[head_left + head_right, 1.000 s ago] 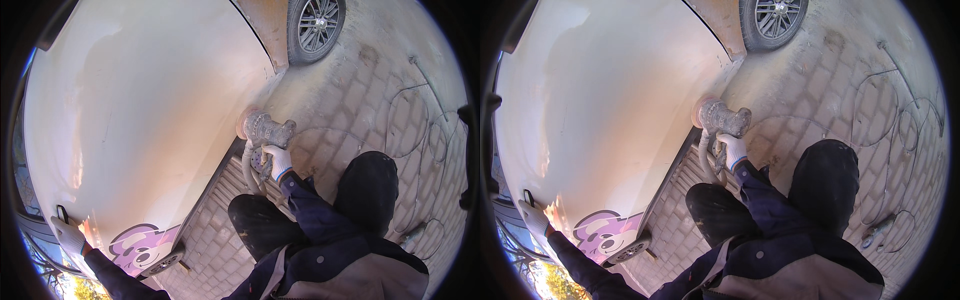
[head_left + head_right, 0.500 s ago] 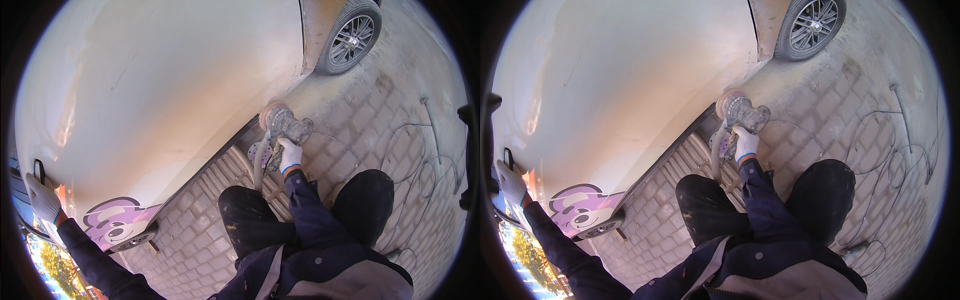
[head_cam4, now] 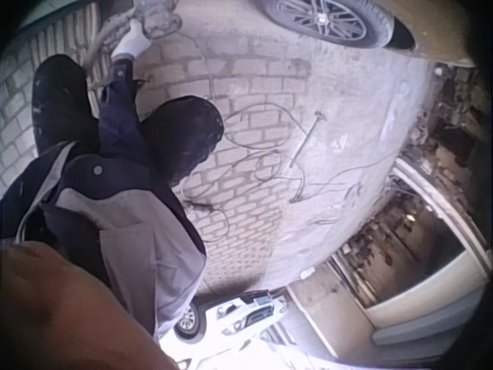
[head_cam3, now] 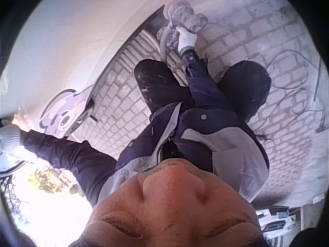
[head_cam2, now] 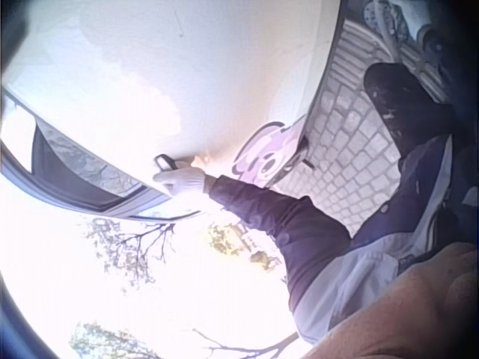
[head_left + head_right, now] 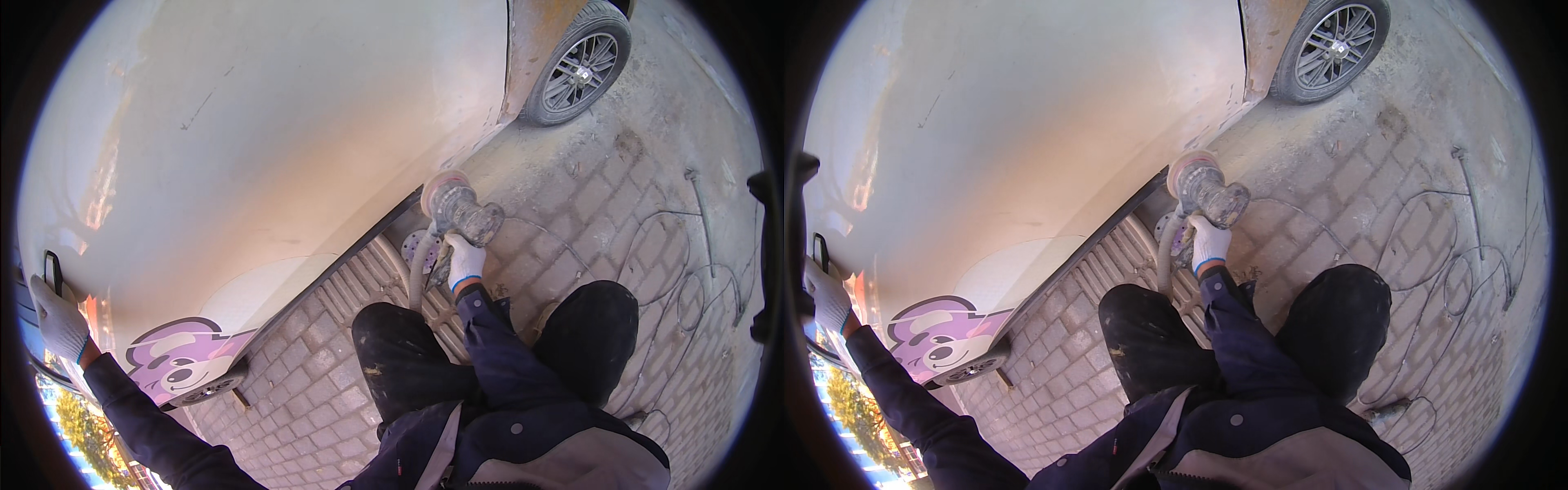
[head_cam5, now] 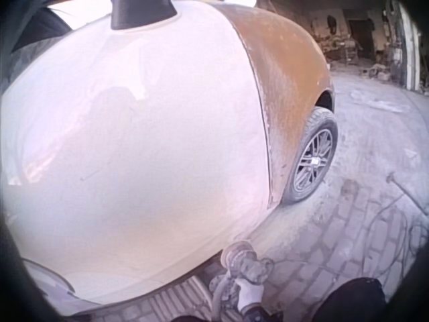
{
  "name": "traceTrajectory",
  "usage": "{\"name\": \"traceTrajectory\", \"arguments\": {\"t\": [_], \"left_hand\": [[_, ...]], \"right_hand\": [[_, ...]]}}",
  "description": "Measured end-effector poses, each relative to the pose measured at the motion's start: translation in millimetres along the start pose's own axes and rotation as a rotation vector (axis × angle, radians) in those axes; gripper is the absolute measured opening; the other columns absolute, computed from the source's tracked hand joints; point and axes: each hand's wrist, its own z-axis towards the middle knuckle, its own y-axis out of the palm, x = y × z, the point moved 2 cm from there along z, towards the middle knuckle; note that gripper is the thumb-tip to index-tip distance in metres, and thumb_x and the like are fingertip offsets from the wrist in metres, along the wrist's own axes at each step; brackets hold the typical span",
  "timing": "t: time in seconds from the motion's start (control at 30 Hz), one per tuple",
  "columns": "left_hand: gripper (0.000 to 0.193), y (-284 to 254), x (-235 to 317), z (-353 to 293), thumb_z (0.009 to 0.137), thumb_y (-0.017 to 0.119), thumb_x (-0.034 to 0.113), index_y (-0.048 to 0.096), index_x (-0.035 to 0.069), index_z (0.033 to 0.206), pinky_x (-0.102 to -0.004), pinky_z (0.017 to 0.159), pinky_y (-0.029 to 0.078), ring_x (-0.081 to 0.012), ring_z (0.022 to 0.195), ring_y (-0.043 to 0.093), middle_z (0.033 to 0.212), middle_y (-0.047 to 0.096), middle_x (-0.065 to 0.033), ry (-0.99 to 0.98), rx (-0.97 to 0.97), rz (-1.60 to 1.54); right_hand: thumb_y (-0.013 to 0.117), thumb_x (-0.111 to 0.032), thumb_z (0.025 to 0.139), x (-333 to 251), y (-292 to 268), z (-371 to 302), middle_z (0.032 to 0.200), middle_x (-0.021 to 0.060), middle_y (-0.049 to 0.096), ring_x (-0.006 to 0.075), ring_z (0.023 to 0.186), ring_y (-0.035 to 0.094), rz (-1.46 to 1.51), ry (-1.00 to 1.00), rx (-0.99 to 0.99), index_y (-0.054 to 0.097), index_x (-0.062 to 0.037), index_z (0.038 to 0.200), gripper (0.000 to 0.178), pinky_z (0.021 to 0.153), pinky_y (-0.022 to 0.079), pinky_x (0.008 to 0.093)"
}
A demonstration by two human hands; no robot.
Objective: The person uses an orbital sander to sand the lower edge of a white car door. They briefly stop to inspect the sanding pad, then resume sanding the same area.
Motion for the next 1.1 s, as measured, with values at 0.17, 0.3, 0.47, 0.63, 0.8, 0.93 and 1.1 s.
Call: {"name": "traceTrajectory", "arguments": {"t": [0.17,0.3,0.47,0.63,0.8,0.93,1.1], "left_hand": [[0.073,1.9,-1.6,1.0,0.093,0.046,0.073,0.068,0.015,0.131,-0.0441,0.090,0.053,-0.0411,0.104,0.069,0.122,0.074,-0.0123,-0.006,-0.004,-0.012],[0.072,3.4,-3.0,1.2,0.093,0.047,0.072,0.067,0.015,0.132,-0.0440,0.090,0.053,-0.0409,0.105,0.069,0.122,0.074,-0.0120,-0.011,-0.008,-0.015],[0.071,5.7,-5.1,1.7,0.093,0.047,0.071,0.066,0.015,0.132,-0.0439,0.089,0.054,-0.0405,0.105,0.069,0.123,0.074,-0.0116,-0.018,-0.015,-0.025],[0.069,6.8,-6.1,2.8,0.093,0.048,0.070,0.066,0.016,0.133,-0.0438,0.089,0.054,-0.0402,0.105,0.069,0.123,0.074,-0.0113,-0.022,-0.018,-0.027],[0.068,8.1,-6.5,2.8,0.094,0.048,0.069,0.065,0.016,0.134,-0.0437,0.089,0.054,-0.0399,0.105,0.069,0.123,0.073,-0.0109,-0.024,-0.022,-0.031],[0.067,9.4,-8.0,2.7,0.094,0.048,0.068,0.064,0.017,0.134,-0.0436,0.089,0.054,-0.0396,0.105,0.069,0.124,0.073,-0.0106,-0.027,-0.021,-0.035],[0.066,8.9,-7.3,2.0,0.094,0.049,0.067,0.063,0.017,0.135,-0.0435,0.089,0.054,-0.0393,0.105,0.069,0.124,0.073,-0.0103,-0.037,-0.027,-0.041]], "right_hand": [[0.069,0.002,0.084,1.7,-0.6,1.2,0.073,0.0069,0.064,0.0178,0.053,0.058,0.024,-0.028,-0.037,0.068,-0.0003,0.088,0.005,0.050,0.045,0.0329],[0.071,0.000,0.085,3.9,0.2,0.0,0.074,0.0081,0.066,0.0185,0.052,0.059,-0.049,-0.022,-0.027,0.069,-0.0004,0.091,0.006,0.048,0.047,0.0324],[0.071,0.001,0.084,6.5,2.1,-0.5,0.075,0.0086,0.067,0.0183,0.052,0.059,-0.062,-0.019,-0.018,0.069,-0.0002,0.090,0.006,0.048,0.047,0.0319],[0.072,0.001,0.083,11.2,-0.3,-4.5,0.072,0.0060,0.066,0.0169,0.052,0.059,-0.100,-0.019,-0.067,0.067,-0.0021,0.087,0.007,0.048,0.045,0.0311],[0.073,0.001,0.082,13.0,-1.0,-7.0,0.072,0.0056,0.065,0.0169,0.052,0.059,-0.115,-0.026,-0.096,0.068,-0.0030,0.087,0.008,0.048,0.045,0.0315],[0.071,-0.001,0.084,10.2,0.1,-4.1,0.072,0.0061,0.066,0.0168,0.052,0.060,-0.125,-0.023,-0.066,0.068,-0.0026,0.088,0.005,0.047,0.046,0.0306],[0.072,0.000,0.084,11.1,-3.5,-0.8,0.073,0.0061,0.066,0.0163,0.052,0.060,-0.138,-0.011,-0.072,0.068,-0.0020,0.089,0.006,0.047,0.046,0.0305]]}}
